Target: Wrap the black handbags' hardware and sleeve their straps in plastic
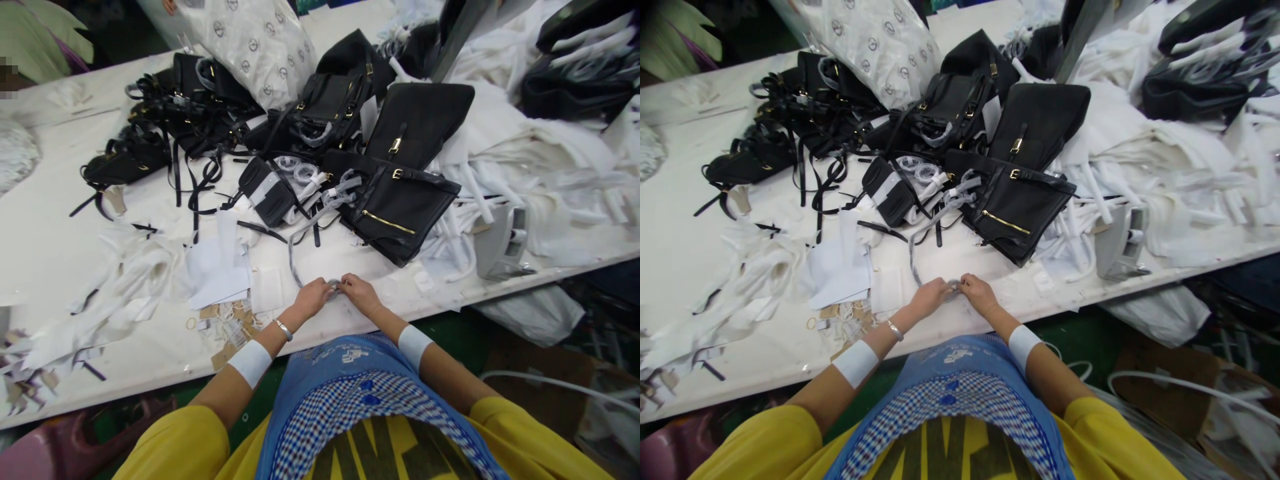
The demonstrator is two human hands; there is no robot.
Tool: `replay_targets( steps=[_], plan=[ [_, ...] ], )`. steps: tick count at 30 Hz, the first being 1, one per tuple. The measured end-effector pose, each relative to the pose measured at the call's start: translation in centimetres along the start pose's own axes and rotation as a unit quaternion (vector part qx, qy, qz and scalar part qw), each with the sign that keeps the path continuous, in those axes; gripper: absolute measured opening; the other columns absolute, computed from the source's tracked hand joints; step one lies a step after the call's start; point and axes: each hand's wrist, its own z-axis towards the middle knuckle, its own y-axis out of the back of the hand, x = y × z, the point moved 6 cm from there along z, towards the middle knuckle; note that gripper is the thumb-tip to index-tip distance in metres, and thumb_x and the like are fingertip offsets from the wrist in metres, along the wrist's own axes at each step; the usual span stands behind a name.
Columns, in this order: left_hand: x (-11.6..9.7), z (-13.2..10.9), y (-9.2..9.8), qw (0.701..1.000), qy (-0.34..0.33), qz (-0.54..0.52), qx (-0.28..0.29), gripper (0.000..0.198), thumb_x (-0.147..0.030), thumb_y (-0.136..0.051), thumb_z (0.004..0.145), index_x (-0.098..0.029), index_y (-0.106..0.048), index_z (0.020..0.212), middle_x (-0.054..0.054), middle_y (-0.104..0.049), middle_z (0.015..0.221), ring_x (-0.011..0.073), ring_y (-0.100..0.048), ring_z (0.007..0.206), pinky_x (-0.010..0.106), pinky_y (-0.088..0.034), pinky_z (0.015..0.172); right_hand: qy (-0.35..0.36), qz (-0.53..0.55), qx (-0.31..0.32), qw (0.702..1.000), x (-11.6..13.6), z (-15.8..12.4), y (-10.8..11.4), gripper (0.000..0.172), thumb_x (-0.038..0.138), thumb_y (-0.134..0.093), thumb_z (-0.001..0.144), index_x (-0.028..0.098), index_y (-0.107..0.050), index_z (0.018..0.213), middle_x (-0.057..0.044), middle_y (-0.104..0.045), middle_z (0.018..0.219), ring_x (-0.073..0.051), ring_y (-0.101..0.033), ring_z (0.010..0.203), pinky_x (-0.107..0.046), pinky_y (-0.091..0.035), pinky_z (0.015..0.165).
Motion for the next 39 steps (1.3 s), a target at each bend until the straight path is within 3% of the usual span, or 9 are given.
replay_targets(
  steps=[3,9,15,19,23,26,29,33,39],
  plan=[
    [0.5,-1.2,-0.5,1.0,-0.004,-0.012,-0.013,0.033,-0.033,-0.048,0.092,-0.028,-0.053,0.125,0.004,-0.061,0.103,0.0169,-0.06,0.093,0.024,-0.045,0.078,-0.012,0.005,0.009,1.0,0.0,0.0,0.0,0.017,0.024,-0.048,0.09,0.021,-0.063,0.098,0.0,-0.06,0.089,-0.015,-0.053,0.078,-0.023,-0.038,0.067],
    [0.1,-0.4,-1.0,0.998,-0.005,-0.029,-0.064,0.025,-0.017,-0.043,0.092,-0.021,-0.065,0.104,0.006,-0.06,0.097,0.0198,-0.055,0.094,0.029,-0.043,0.08,0.078,-0.12,0.034,0.989,2.5,-0.2,-0.1,0.017,0.018,-0.05,0.09,0.019,-0.065,0.097,-0.008,-0.059,0.101,-0.021,-0.051,0.091,-0.029,-0.037,0.074],
    [0.4,0.8,0.4,0.988,-0.052,-0.116,-0.089,0.018,-0.019,-0.051,0.089,-0.019,-0.068,0.083,0.005,-0.061,0.087,0.02,-0.052,0.094,0.034,-0.04,0.088,0.02,-0.155,0.053,0.986,2.9,0.3,-1.0,0.016,0.023,-0.051,0.091,0.018,-0.066,0.087,-0.007,-0.059,0.093,-0.019,-0.053,0.079,-0.027,-0.035,0.063],
    [1.2,-0.8,1.0,0.966,-0.019,-0.214,-0.14,0.016,-0.017,-0.053,0.087,-0.022,-0.067,0.094,0.007,-0.062,0.098,0.0209,-0.051,0.102,0.038,-0.038,0.093,0.033,-0.139,0.062,0.988,2.5,0.4,-0.9,0.018,0.026,-0.05,0.092,0.02,-0.067,0.09,-0.004,-0.06,0.089,-0.018,-0.053,0.08,-0.025,-0.033,0.06],
    [2.5,-4.0,-1.2,0.895,0.123,-0.384,-0.19,0.023,-0.031,-0.052,0.089,-0.018,-0.061,0.105,0.01,-0.062,0.101,0.0201,-0.057,0.092,0.036,-0.046,0.082,0.016,-0.089,0.054,0.994,2.1,0.1,-0.2,0.019,0.023,-0.051,0.09,0.021,-0.069,0.086,-0.003,-0.059,0.085,-0.015,-0.051,0.073,-0.024,-0.031,0.059],
    [2.5,-5.0,-4.1,0.82,0.2,-0.513,-0.157,0.043,-0.052,-0.048,0.087,-0.012,-0.062,0.096,0.01,-0.065,0.084,0.0163,-0.06,0.069,0.029,-0.047,0.062,0.011,-0.024,0.039,0.999,2.2,-0.5,0.3,0.019,0.023,-0.052,0.089,0.021,-0.07,0.083,-0.002,-0.059,0.082,-0.014,-0.049,0.069,-0.023,-0.031,0.058],
    [1.9,-4.5,-5.5,0.753,0.219,-0.609,-0.119,0.057,-0.063,-0.043,0.084,-0.011,-0.061,0.098,0.012,-0.066,0.088,0.0154,-0.062,0.075,0.024,-0.045,0.06,0.022,0.013,0.029,0.999,2.7,-1.5,0.7,0.02,0.023,-0.051,0.089,0.021,-0.07,0.082,-0.001,-0.058,0.079,-0.014,-0.048,0.067,-0.023,-0.032,0.058],
    [1.3,-3.8,-5.1,0.683,0.207,-0.699,-0.038,0.059,-0.066,-0.059,0.072,-0.011,-0.065,0.093,0.009,-0.067,0.083,0.0143,-0.06,0.074,0.021,-0.04,0.055,0.069,0.016,0.032,0.997,3.6,-3.4,1.2,0.026,0.024,-0.046,0.092,0.022,-0.071,0.086,-0.002,-0.06,0.079,-0.015,-0.051,0.069,-0.023,-0.035,0.061],
    [0.1,-4.9,-3.9,0.641,0.186,-0.738,0.093,0.044,-0.046,-0.083,0.055,-0.008,-0.066,0.07,0.001,-0.057,0.056,0.0055,-0.044,0.048,0.018,-0.029,0.044,0.17,0.044,0.073,0.982,4.9,-5.9,2.1,0.029,0.027,-0.042,0.095,0.025,-0.071,0.096,-0.004,-0.065,0.082,-0.017,-0.056,0.073,-0.025,-0.039,0.067]
  ],
)
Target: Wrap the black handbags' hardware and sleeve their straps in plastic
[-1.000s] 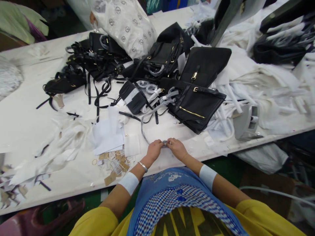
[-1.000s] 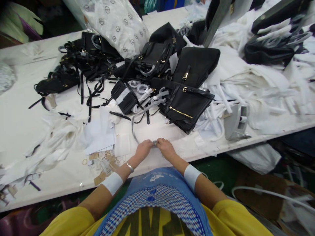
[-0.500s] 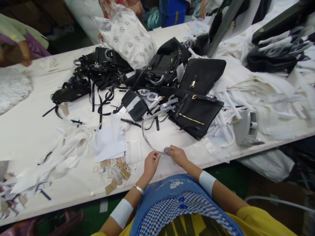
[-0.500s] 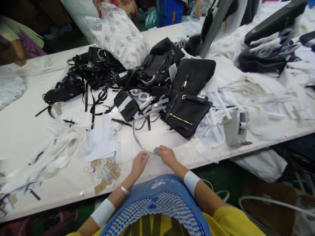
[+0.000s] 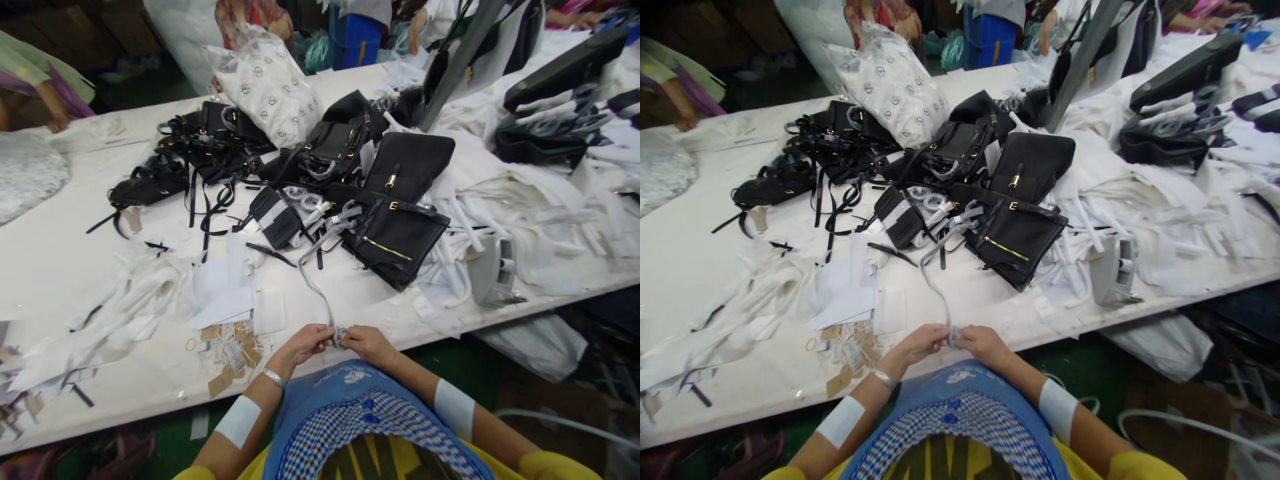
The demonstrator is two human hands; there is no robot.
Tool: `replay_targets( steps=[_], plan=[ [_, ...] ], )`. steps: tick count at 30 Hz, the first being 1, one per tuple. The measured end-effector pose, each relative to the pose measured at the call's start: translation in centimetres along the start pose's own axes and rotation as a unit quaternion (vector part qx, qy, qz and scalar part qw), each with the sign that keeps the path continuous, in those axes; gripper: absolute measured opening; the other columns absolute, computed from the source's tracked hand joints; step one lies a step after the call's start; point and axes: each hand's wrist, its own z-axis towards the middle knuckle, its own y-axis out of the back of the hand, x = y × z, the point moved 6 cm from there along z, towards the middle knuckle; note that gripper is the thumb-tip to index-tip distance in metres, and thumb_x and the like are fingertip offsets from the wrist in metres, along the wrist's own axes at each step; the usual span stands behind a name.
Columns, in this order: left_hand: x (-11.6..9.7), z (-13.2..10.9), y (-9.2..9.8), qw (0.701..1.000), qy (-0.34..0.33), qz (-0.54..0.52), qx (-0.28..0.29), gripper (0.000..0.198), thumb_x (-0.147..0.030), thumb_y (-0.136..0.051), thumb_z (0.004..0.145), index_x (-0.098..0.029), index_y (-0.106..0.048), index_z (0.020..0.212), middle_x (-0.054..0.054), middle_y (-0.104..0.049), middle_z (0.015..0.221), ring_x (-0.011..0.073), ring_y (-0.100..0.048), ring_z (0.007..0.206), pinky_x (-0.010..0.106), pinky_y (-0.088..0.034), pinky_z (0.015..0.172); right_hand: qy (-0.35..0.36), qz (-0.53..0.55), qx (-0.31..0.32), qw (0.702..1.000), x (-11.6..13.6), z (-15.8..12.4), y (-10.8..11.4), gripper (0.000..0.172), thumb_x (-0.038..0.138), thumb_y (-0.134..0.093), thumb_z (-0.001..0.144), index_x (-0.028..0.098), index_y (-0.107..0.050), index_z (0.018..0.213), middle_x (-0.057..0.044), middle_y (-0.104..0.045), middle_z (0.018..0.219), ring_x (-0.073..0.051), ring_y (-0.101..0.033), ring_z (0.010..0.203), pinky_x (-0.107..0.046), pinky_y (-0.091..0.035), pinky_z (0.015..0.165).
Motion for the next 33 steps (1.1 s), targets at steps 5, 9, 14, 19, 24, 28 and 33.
replay_targets(
  steps=[5,9,14,19,24,28,33],
  plan=[
    [0.0,-1.6,-0.9,0.999,-0.024,-0.019,-0.028,0.041,-0.042,-0.084,0.054,-0.01,-0.066,0.072,0.001,-0.061,0.063,0.0073,-0.053,0.056,0.019,-0.043,0.058,-0.035,0.089,-0.003,0.995,0.6,0.1,1.6,0.031,0.026,-0.041,0.094,0.026,-0.069,0.106,-0.005,-0.067,0.098,-0.018,-0.06,0.088,-0.028,-0.044,0.079],
    [-0.2,-2.9,-1.1,0.991,-0.093,-0.021,-0.099,0.037,-0.044,-0.078,0.063,-0.012,-0.064,0.073,0.002,-0.064,0.064,0.0097,-0.057,0.06,0.022,-0.048,0.067,-0.207,0.247,-0.074,0.944,0.3,0.7,2.6,0.033,0.039,-0.047,0.091,0.019,-0.073,0.094,-0.007,-0.069,0.09,-0.019,-0.063,0.081,-0.028,-0.048,0.074],
    [-1.8,-5.3,-1.8,0.962,-0.182,0.12,-0.165,0.029,-0.042,-0.065,0.075,-0.014,-0.066,0.071,0.003,-0.066,0.06,0.0166,-0.061,0.058,0.027,-0.049,0.06,-0.346,0.458,-0.056,0.817,1.4,1.1,1.0,0.046,0.054,-0.054,0.082,0.011,-0.071,0.078,-0.004,-0.065,0.066,-0.015,-0.057,0.062,-0.027,-0.046,0.063],
    [-3.5,-7.1,-3.1,0.905,-0.238,0.283,-0.209,0.029,-0.037,-0.051,0.084,-0.018,-0.069,0.072,0.003,-0.066,0.058,0.0173,-0.062,0.054,0.026,-0.044,0.058,-0.303,0.369,-0.126,0.869,2.7,1.9,2.6,0.033,0.046,-0.062,0.077,0.015,-0.07,0.07,-0.001,-0.061,0.063,-0.014,-0.054,0.063,-0.025,-0.042,0.061],
    [-3.3,-7.6,-3.9,0.918,-0.233,0.259,-0.188,0.028,-0.039,-0.053,0.083,-0.017,-0.068,0.072,0.003,-0.066,0.059,0.0176,-0.061,0.056,0.027,-0.044,0.061,-0.31,0.361,-0.163,0.864,3.4,1.9,3.6,0.026,0.04,-0.065,0.076,0.015,-0.07,0.07,-0.002,-0.064,0.065,-0.016,-0.056,0.064,-0.025,-0.043,0.062],
    [-2.0,-8.7,-3.5,0.969,-0.191,0.083,-0.131,0.033,-0.044,-0.066,0.074,-0.013,-0.068,0.087,0.007,-0.068,0.077,0.0189,-0.063,0.072,0.026,-0.045,0.062,-0.252,0.326,-0.153,0.898,5.5,2.0,5.2,0.023,0.036,-0.065,0.078,0.016,-0.069,0.067,-0.002,-0.064,0.069,-0.015,-0.057,0.067,-0.025,-0.042,0.06],
    [-2.8,-11.5,-3.0,0.976,-0.17,-0.05,-0.125,0.048,-0.053,-0.069,0.071,-0.012,-0.066,0.095,0.002,-0.056,0.072,0.009,-0.044,0.06,0.019,-0.028,0.048,-0.122,0.235,-0.158,0.951,8.8,1.8,7.8,0.013,0.03,-0.065,0.082,0.02,-0.072,0.08,-0.005,-0.068,0.081,-0.017,-0.061,0.074,-0.027,-0.048,0.069]
  ],
)
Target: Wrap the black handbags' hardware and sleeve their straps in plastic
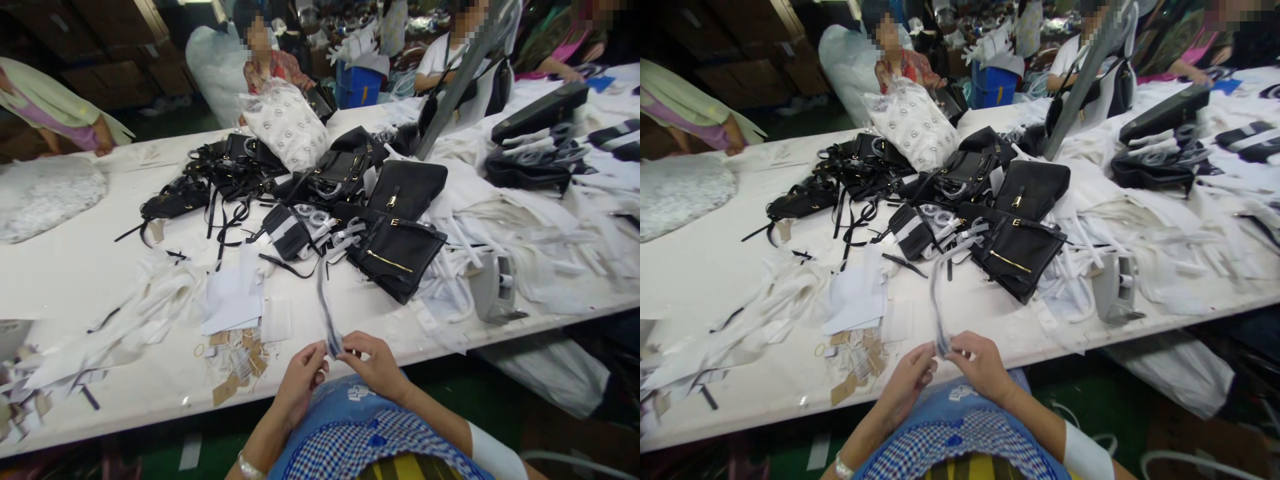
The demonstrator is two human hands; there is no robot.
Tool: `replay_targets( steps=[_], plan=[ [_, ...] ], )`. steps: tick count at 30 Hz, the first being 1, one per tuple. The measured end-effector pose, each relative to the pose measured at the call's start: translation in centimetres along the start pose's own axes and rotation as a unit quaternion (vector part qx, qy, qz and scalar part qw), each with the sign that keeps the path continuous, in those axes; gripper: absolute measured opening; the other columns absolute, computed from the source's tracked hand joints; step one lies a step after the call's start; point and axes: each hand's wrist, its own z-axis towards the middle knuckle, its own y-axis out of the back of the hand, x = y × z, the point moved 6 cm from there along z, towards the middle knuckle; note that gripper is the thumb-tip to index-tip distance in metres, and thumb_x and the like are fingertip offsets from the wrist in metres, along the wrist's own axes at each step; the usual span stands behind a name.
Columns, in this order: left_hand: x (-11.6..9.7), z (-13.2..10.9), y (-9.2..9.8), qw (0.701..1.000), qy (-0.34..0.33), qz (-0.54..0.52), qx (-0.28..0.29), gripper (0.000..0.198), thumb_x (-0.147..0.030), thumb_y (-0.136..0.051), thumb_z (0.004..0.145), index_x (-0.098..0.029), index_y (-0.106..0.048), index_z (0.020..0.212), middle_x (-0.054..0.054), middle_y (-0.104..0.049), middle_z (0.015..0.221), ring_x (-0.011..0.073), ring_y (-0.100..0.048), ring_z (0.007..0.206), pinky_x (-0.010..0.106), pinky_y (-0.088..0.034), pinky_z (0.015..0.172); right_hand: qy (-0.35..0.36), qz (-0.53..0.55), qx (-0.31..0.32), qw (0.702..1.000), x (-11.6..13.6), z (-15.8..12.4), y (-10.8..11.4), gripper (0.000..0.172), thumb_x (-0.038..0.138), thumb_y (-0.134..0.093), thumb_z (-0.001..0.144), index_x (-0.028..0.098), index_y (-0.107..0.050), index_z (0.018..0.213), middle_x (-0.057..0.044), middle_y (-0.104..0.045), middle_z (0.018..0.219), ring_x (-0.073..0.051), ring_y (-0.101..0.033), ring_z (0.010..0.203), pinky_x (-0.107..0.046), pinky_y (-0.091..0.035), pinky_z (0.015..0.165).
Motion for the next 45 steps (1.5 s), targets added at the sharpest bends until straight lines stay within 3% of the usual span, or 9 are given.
replay_targets(
  steps=[4,10,15,19,23,32,37,42,45],
  plan=[
    [-1.5,-0.2,-0.8,0.997,0.016,-0.036,0.064,0.043,-0.054,-0.07,0.07,-0.012,-0.063,0.073,-0.002,-0.045,0.064,0.0063,-0.033,0.056,0.018,-0.022,0.047,0.117,-0.046,0.021,0.992,1.8,-0.6,0.3,0.017,0.025,-0.058,0.088,0.025,-0.073,0.096,-0.007,-0.07,0.094,-0.019,-0.064,0.087,-0.031,-0.05,0.08],
    [-3.7,0.1,-1.8,0.992,-0.06,0.092,0.064,0.036,-0.047,-0.069,0.073,-0.012,-0.068,0.08,-0.003,-0.046,0.057,0.0076,-0.035,0.052,0.02,-0.027,0.048,0.165,-0.091,0.036,0.981,1.8,-1.0,0.8,0.028,0.021,-0.048,0.091,0.029,-0.071,0.105,-0.008,-0.07,0.095,-0.019,-0.062,0.086,-0.031,-0.05,0.076],
    [-4.6,-0.7,-2.3,0.967,-0.125,0.212,0.058,0.038,-0.046,-0.066,0.076,-0.014,-0.071,0.096,0.0,-0.055,0.055,0.0119,-0.047,0.051,0.023,-0.038,0.051,0.025,0.096,0.04,0.994,2.0,-1.0,2.2,0.018,0.029,-0.059,0.085,0.025,-0.073,0.097,-0.007,-0.066,0.097,-0.019,-0.06,0.09,-0.028,-0.048,0.076],
    [-5.2,-1.0,-2.9,0.927,-0.229,0.288,0.073,0.029,-0.041,-0.062,0.081,-0.022,-0.072,0.099,0.009,-0.069,0.089,0.0188,-0.06,0.071,0.027,-0.049,0.063,-0.141,0.299,0.027,0.943,0.6,-1.6,1.8,0.027,0.041,-0.06,0.084,0.016,-0.071,0.082,-0.003,-0.061,0.075,-0.014,-0.054,0.068,-0.023,-0.042,0.059],
    [-5.0,-0.3,-3.1,0.902,-0.282,0.32,0.063,0.021,-0.039,-0.062,0.08,-0.027,-0.075,0.091,0.009,-0.07,0.099,0.0265,-0.061,0.095,0.037,-0.049,0.085,-0.181,0.27,-0.025,0.945,-0.6,-1.7,1.8,0.03,0.044,-0.064,0.08,0.016,-0.069,0.069,0.002,-0.053,0.057,-0.011,-0.044,0.052,-0.023,-0.035,0.051],
    [-4.7,1.3,-3.5,0.985,-0.007,0.112,0.128,0.045,-0.056,-0.064,0.073,-0.02,-0.069,0.1,0.004,-0.06,0.081,0.0119,-0.047,0.065,0.02,-0.028,0.048,0.079,-0.028,-0.078,0.993,2.7,-1.3,4.2,0.02,0.027,-0.056,0.089,0.028,-0.072,0.1,-0.005,-0.068,0.099,-0.019,-0.062,0.09,-0.029,-0.048,0.08],
    [-4.9,2.9,-4.6,0.979,-0.027,0.169,0.111,0.039,-0.054,-0.066,0.073,-0.015,-0.066,0.072,-0.003,-0.045,0.061,0.0072,-0.03,0.053,0.02,-0.017,0.046,0.141,-0.1,-0.064,0.983,1.5,-1.2,3.5,0.025,0.023,-0.051,0.092,0.03,-0.07,0.106,-0.006,-0.068,0.102,-0.019,-0.06,0.089,-0.031,-0.049,0.079],
    [-6.0,4.3,-5.0,0.958,-0.168,0.222,0.062,0.032,-0.045,-0.064,0.078,-0.019,-0.072,0.096,0.005,-0.065,0.085,0.0162,-0.053,0.077,0.024,-0.039,0.063,-0.024,0.076,-0.108,0.991,-2.1,-0.4,4.3,0.026,0.035,-0.059,0.086,0.024,-0.07,0.107,-0.008,-0.063,0.109,-0.019,-0.06,0.089,-0.03,-0.051,0.075],
    [-6.5,4.8,-5.5,0.926,-0.253,0.271,0.072,0.025,-0.039,-0.064,0.08,-0.022,-0.074,0.094,0.008,-0.068,0.102,0.024,-0.058,0.096,0.03,-0.045,0.076,-0.16,0.197,-0.089,0.963,-4.4,0.3,3.9,0.041,0.048,-0.056,0.084,0.018,-0.069,0.109,-0.006,-0.063,0.084,-0.015,-0.056,0.067,-0.024,-0.045,0.054]
  ],
)
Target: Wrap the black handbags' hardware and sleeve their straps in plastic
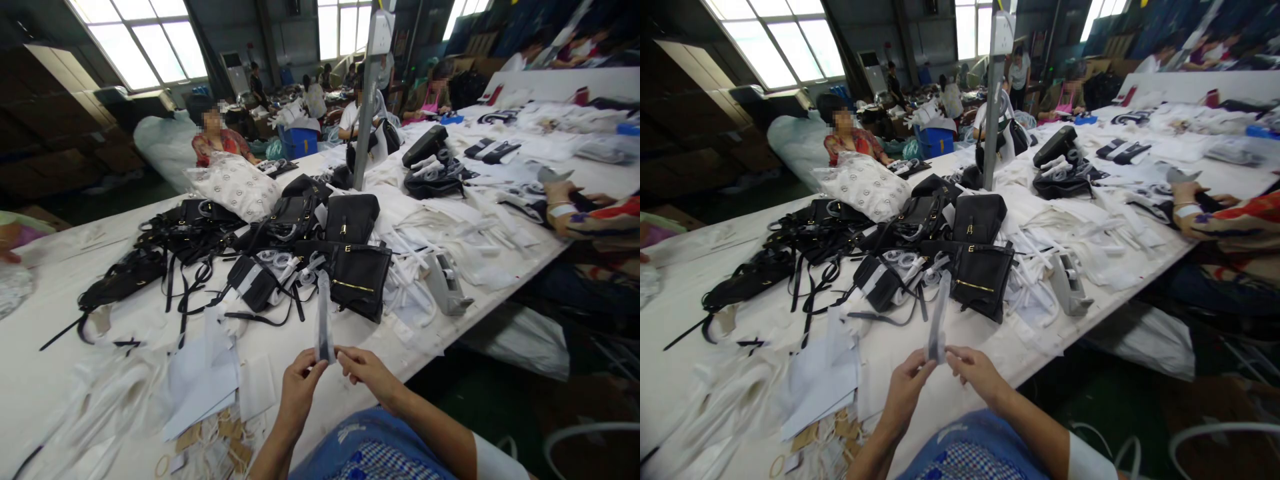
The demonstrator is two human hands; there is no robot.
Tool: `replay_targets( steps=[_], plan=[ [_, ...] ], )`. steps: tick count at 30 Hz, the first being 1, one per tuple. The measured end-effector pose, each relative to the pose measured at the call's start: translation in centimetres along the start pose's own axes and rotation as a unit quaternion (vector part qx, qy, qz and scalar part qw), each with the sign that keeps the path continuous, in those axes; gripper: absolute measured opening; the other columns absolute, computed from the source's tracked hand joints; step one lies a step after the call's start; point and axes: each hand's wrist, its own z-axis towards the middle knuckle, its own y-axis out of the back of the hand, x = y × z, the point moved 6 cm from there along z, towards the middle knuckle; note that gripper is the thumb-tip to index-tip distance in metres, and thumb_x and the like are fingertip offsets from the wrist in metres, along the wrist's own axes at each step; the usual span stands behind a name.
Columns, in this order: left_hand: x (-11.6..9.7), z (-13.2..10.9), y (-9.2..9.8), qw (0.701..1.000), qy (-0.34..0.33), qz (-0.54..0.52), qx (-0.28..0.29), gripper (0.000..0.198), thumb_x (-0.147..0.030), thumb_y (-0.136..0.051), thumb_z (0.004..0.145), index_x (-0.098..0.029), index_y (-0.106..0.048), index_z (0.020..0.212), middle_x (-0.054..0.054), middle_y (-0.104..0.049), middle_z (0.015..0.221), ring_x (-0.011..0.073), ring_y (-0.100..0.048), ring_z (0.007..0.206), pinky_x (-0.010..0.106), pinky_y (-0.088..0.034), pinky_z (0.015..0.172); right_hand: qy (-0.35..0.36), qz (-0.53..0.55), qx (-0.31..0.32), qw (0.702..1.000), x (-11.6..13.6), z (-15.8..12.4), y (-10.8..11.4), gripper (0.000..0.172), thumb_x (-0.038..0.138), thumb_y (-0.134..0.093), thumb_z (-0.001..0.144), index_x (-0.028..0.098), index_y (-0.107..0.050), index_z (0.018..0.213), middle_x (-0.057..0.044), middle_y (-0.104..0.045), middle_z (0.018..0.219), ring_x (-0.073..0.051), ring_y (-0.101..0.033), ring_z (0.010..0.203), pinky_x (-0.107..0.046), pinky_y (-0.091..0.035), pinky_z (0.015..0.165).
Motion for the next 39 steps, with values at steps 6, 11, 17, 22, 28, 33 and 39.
replay_targets(
  steps=[6,11,17,22,28,33,39],
  plan=[
    [0.7,0.1,-0.7,0.99,-0.102,0.089,-0.027,0.017,-0.031,-0.06,0.083,-0.023,-0.074,0.087,0.008,-0.065,0.102,0.0221,-0.06,0.092,0.033,-0.047,0.082,-0.043,0.022,-0.055,0.997,-0.7,1.6,0.7,0.044,0.056,-0.067,0.072,0.014,-0.071,0.082,0.001,-0.05,0.061,-0.01,-0.04,0.053,-0.022,-0.029,0.046],
    [1.2,-0.1,-1.5,0.991,-0.103,0.079,-0.028,0.014,-0.027,-0.061,0.081,-0.021,-0.074,0.084,0.007,-0.062,0.099,0.0161,-0.057,0.074,0.029,-0.046,0.07,-0.056,0.116,0.023,0.991,-0.6,1.6,-0.1,0.038,0.051,-0.063,0.079,0.014,-0.067,0.074,0.004,-0.04,0.058,-0.008,-0.032,0.052,-0.023,-0.024,0.049],
    [1.8,1.0,-1.8,0.989,0.087,-0.094,0.08,0.031,-0.035,-0.066,0.074,-0.019,-0.071,0.101,0.007,-0.062,0.099,0.0151,-0.053,0.076,0.022,-0.036,0.057,0.124,-0.138,-0.014,0.983,2.8,2.1,1.4,0.028,0.039,-0.062,0.083,0.018,-0.07,0.066,-0.001,-0.05,0.072,-0.015,-0.05,0.072,-0.027,-0.037,0.064],
    [2.7,2.4,-2.7,0.93,0.239,-0.264,0.094,0.045,-0.056,-0.06,0.075,-0.015,-0.068,0.091,0.003,-0.057,0.081,0.0084,-0.042,0.062,0.019,-0.018,0.047,0.239,-0.273,0.028,0.931,3.4,2.1,1.9,0.02,0.03,-0.056,0.088,0.02,-0.07,0.077,-0.004,-0.054,0.081,-0.016,-0.053,0.076,-0.028,-0.04,0.069],
    [2.2,4.9,-3.8,0.981,0.144,-0.131,-0.02,0.045,-0.057,-0.063,0.073,-0.012,-0.061,0.067,-0.004,-0.043,0.056,0.0074,-0.031,0.051,0.023,-0.018,0.047,0.244,-0.263,0.065,0.931,3.0,3.9,3.8,0.018,0.029,-0.058,0.087,0.02,-0.071,0.079,-0.005,-0.056,0.082,-0.017,-0.054,0.077,-0.03,-0.041,0.071],
    [0.4,5.7,-3.9,0.993,0.079,-0.03,-0.086,0.035,-0.048,-0.061,0.078,-0.014,-0.067,0.071,-0.004,-0.046,0.053,0.0095,-0.036,0.052,0.023,-0.026,0.05,0.026,0.007,0.134,0.991,2.1,6.3,5.3,0.024,0.04,-0.069,0.076,0.018,-0.073,0.084,-0.006,-0.063,0.087,-0.017,-0.055,0.077,-0.027,-0.043,0.068],
    [-0.5,6.7,-4.0,0.989,-0.019,0.078,-0.12,0.026,-0.037,-0.06,0.081,-0.02,-0.073,0.096,0.006,-0.071,0.095,0.0197,-0.061,0.08,0.03,-0.046,0.072,-0.153,0.237,0.121,0.952,0.9,8.4,5.6,0.035,0.05,-0.074,0.07,0.017,-0.071,0.083,-0.005,-0.064,0.087,-0.011,-0.054,0.071,-0.023,-0.043,0.067]
  ],
)
